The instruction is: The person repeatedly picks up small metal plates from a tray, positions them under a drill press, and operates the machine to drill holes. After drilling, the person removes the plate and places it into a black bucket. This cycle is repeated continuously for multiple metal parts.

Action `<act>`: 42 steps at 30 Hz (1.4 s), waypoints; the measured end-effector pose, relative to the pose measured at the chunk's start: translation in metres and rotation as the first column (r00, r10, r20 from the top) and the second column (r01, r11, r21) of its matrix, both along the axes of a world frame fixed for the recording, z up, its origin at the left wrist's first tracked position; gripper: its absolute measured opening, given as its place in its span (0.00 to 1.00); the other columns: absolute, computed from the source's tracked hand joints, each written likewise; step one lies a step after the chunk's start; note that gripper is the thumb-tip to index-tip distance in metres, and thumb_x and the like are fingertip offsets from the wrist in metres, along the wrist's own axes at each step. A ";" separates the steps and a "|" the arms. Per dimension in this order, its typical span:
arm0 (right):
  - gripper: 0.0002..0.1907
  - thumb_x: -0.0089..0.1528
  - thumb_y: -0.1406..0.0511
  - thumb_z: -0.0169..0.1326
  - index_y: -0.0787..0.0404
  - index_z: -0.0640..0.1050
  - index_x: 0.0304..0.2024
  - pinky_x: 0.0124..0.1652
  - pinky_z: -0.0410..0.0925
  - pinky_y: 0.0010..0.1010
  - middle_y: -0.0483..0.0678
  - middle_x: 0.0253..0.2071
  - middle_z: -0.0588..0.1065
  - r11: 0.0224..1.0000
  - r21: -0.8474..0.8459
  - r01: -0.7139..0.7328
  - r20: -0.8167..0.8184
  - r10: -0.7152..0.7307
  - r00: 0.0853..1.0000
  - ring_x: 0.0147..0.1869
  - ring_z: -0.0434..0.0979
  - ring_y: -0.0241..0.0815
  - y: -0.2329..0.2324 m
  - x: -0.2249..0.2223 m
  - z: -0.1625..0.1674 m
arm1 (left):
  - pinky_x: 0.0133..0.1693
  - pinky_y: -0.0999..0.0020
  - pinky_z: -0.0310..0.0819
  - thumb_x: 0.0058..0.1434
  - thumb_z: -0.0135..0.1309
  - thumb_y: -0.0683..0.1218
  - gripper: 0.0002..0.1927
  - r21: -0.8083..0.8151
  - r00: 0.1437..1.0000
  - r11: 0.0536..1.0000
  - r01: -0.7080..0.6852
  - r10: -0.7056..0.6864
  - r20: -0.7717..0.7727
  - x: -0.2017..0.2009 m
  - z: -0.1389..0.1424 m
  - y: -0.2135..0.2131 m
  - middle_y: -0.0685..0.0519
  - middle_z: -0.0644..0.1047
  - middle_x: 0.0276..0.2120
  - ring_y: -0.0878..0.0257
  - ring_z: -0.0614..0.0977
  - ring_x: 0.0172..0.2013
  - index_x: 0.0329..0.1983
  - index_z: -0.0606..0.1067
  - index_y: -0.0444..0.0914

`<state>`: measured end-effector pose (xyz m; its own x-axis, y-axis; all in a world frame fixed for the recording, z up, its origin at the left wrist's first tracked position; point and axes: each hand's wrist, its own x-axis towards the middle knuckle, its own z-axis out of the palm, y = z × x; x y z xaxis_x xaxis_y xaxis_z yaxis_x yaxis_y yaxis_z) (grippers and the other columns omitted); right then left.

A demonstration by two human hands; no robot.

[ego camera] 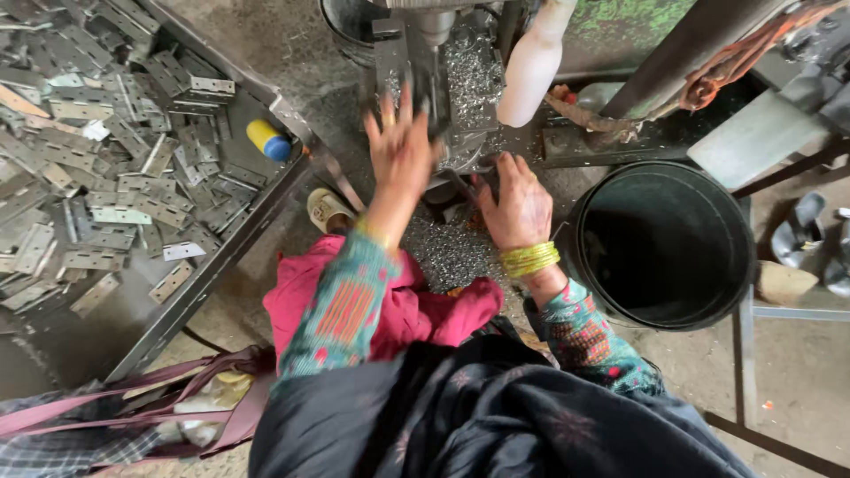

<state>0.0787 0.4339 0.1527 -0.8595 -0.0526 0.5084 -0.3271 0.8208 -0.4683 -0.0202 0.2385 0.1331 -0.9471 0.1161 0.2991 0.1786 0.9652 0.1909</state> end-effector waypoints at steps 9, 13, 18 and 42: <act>0.14 0.64 0.59 0.58 0.63 0.76 0.44 0.40 0.70 0.51 0.57 0.42 0.78 1.000 -0.008 -0.022 0.099 0.023 0.995 0.44 0.78 0.62 -0.009 0.008 0.035 | 0.59 0.45 0.59 0.66 0.54 0.44 0.21 -0.145 0.989 0.989 0.021 -0.042 -0.144 -0.001 0.030 0.023 0.45 0.77 0.52 0.50 0.72 0.59 0.63 0.74 0.42; 0.14 0.62 0.60 0.57 0.63 0.76 0.45 0.41 0.70 0.51 0.57 0.41 0.79 0.999 -0.034 -0.040 0.139 0.045 0.989 0.44 0.78 0.63 -0.008 0.007 0.034 | 0.65 0.55 0.59 0.70 0.50 0.47 0.06 -0.191 0.987 0.968 -0.162 0.161 -0.019 -0.015 0.028 0.043 0.48 0.75 0.61 0.53 0.69 0.68 0.42 0.78 0.46; 0.14 0.63 0.59 0.57 0.62 0.76 0.44 0.42 0.70 0.52 0.56 0.42 0.79 1.000 -0.021 0.011 0.234 -0.006 0.972 0.45 0.79 0.63 -0.008 0.006 0.034 | 0.61 0.40 0.49 0.60 0.43 0.41 0.26 -0.088 0.946 0.990 -0.109 0.076 -0.315 0.005 0.000 0.015 0.49 0.69 0.67 0.47 0.60 0.67 0.62 0.75 0.39; 0.20 0.63 0.50 0.57 0.59 0.73 0.42 0.35 0.69 0.57 0.59 0.32 0.78 0.983 0.160 -0.090 0.384 0.022 0.923 0.36 0.78 0.64 0.028 0.006 -0.172 | 0.70 0.47 0.45 0.69 0.44 0.42 0.20 -0.352 0.985 0.921 -0.168 0.139 -0.107 -0.064 0.007 0.022 0.49 0.67 0.70 0.50 0.60 0.73 0.62 0.76 0.34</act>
